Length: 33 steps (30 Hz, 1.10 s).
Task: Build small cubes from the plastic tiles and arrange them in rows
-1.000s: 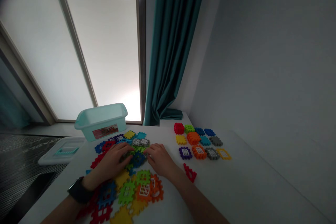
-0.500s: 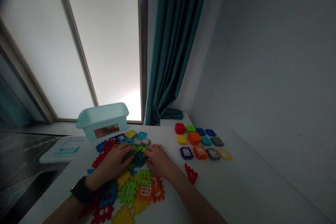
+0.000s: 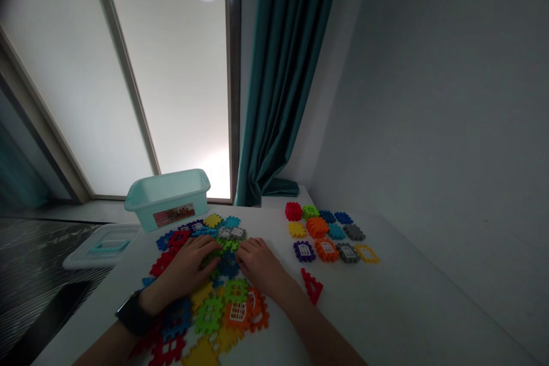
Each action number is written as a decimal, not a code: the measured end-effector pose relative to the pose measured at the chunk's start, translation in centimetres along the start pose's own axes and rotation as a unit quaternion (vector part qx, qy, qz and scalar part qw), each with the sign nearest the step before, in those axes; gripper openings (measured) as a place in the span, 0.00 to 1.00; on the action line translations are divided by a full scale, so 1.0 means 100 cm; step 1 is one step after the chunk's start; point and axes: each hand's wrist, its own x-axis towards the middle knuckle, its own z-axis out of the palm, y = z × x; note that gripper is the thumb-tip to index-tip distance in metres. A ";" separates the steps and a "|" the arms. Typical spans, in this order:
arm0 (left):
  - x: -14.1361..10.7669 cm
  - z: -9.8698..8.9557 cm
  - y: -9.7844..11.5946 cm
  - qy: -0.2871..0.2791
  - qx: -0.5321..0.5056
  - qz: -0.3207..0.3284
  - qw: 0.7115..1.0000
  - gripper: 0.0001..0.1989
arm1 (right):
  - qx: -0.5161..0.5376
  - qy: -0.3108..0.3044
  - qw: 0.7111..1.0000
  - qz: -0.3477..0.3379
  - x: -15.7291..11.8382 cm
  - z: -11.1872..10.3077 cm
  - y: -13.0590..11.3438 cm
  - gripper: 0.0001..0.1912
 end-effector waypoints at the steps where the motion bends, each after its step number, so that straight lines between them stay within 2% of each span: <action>1: 0.000 0.000 0.000 0.001 -0.002 0.001 1.000 0.09 | -0.003 0.007 1.000 0.000 -0.001 -0.002 0.000 0.07; 3: -0.001 0.001 0.001 0.006 -0.010 0.003 1.000 0.11 | -0.011 0.020 1.000 -0.001 -0.005 -0.006 0.000 0.07; 8: -0.003 -0.001 0.005 -0.004 -0.036 0.041 0.999 0.31 | -0.033 0.039 0.998 -0.022 -0.017 -0.017 -0.002 0.08; 10: -0.003 -0.001 0.007 -0.014 -0.039 0.061 0.997 0.34 | -0.043 0.051 0.997 -0.034 -0.022 -0.019 -0.003 0.08; 17: -0.004 0.003 0.017 -0.025 -0.008 0.094 0.995 0.32 | -0.060 0.102 0.992 -0.053 -0.036 -0.015 -0.005 0.07; 21: -0.005 0.003 0.022 -0.014 0.003 0.096 0.995 0.33 | -0.017 0.133 0.990 -0.044 -0.041 -0.010 -0.003 0.09; 26: -0.005 0.003 0.024 -0.006 0.003 0.103 0.995 0.29 | 0.056 0.156 0.986 -0.018 -0.047 -0.008 -0.003 0.09; 33: -0.006 0.010 0.021 0.020 -0.022 0.094 0.995 0.27 | 0.095 0.187 0.978 -0.001 -0.054 -0.009 -0.007 0.11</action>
